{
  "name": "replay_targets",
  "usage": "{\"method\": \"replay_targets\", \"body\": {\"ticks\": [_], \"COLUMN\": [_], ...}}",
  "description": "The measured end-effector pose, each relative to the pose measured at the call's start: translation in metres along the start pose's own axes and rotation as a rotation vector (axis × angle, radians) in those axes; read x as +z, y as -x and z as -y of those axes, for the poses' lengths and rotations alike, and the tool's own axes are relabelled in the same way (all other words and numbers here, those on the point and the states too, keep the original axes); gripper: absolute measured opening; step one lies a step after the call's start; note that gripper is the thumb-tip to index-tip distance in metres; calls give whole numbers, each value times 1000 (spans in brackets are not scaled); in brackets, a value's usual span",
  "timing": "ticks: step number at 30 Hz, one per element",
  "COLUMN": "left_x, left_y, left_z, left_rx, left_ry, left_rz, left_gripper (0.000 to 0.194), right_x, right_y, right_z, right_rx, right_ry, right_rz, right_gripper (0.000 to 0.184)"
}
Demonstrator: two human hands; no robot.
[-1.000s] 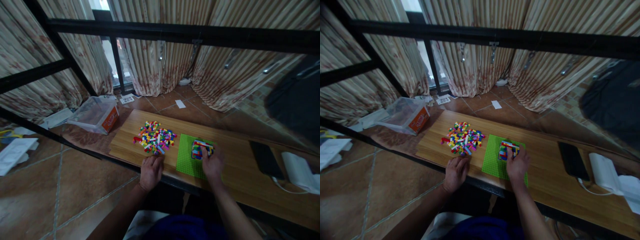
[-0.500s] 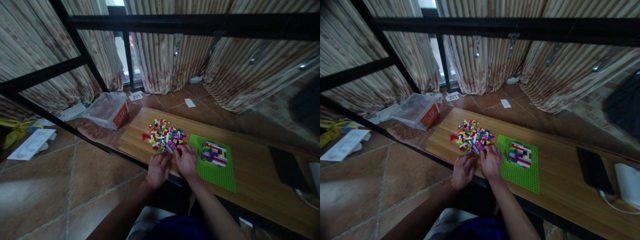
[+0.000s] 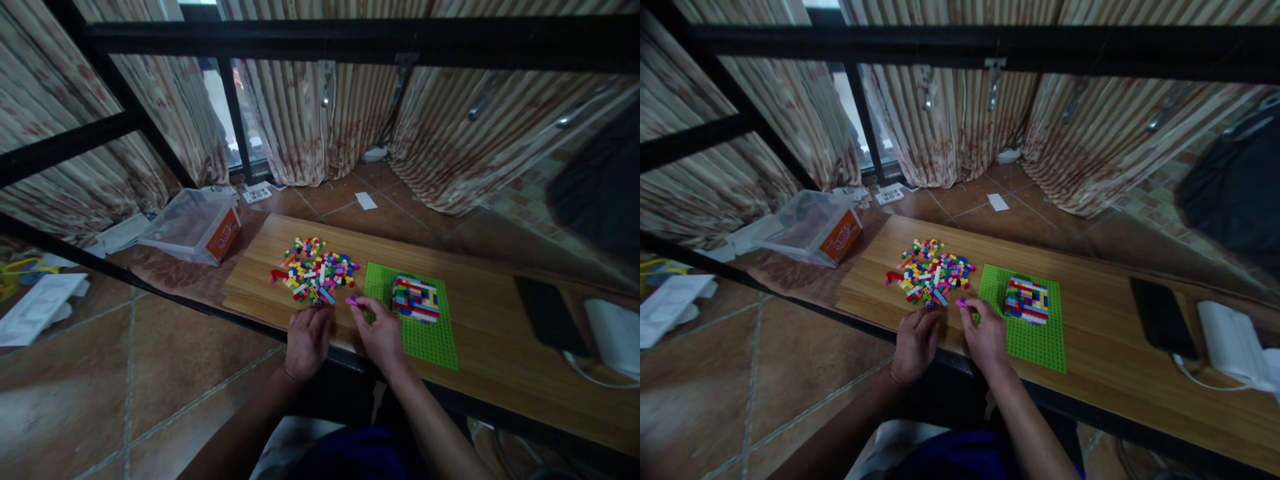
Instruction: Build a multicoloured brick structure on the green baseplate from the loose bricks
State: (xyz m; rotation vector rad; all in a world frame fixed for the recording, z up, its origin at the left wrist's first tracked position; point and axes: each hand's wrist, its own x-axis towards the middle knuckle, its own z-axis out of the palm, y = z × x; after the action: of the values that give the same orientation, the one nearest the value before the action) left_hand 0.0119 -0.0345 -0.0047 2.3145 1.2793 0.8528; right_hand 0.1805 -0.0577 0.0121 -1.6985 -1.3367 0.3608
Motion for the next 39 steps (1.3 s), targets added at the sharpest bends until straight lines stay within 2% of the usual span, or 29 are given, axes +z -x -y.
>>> {"method": "replay_targets", "body": {"ticks": [3,8,11,15,18,23,28,34,37,39], "left_x": [-4,-3,-1,-4,-7,-4,-1,-6,-9,-9], "left_y": [-5,-16,-18,-14,-11,-9,-9,-15,-18,-20], "left_z": [-12,-30,-32,-31,-33,-37,-40,-44,-40,-36], "left_rx": [-124,-239,-296,-307,-291,-290,-281,-179,-177,-194], "left_ry": [222,772,902,896,845,791,771,785,766,715], "left_rz": [9,99,96,195,275,297,329,417,383,337], "left_gripper": [27,26,22,22,21,22,21,22,21,21], "right_x": [-6,-8,-12,-22,-29,-33,-36,-43,-57,-70], "right_y": [7,16,23,30,32,34,39,38,26,12], "right_z": [5,15,19,21,21,20,19,14,1,-11], "right_rx": [72,150,187,258,263,253,315,415,376,255], "right_ry": [-127,-269,-297,-331,-322,-327,-394,-500,-417,-280], "right_rz": [42,80,112,146,184,199,167,173,87,-49], "right_gripper": [18,16,16,25,24,22,22,27,26,22]}}
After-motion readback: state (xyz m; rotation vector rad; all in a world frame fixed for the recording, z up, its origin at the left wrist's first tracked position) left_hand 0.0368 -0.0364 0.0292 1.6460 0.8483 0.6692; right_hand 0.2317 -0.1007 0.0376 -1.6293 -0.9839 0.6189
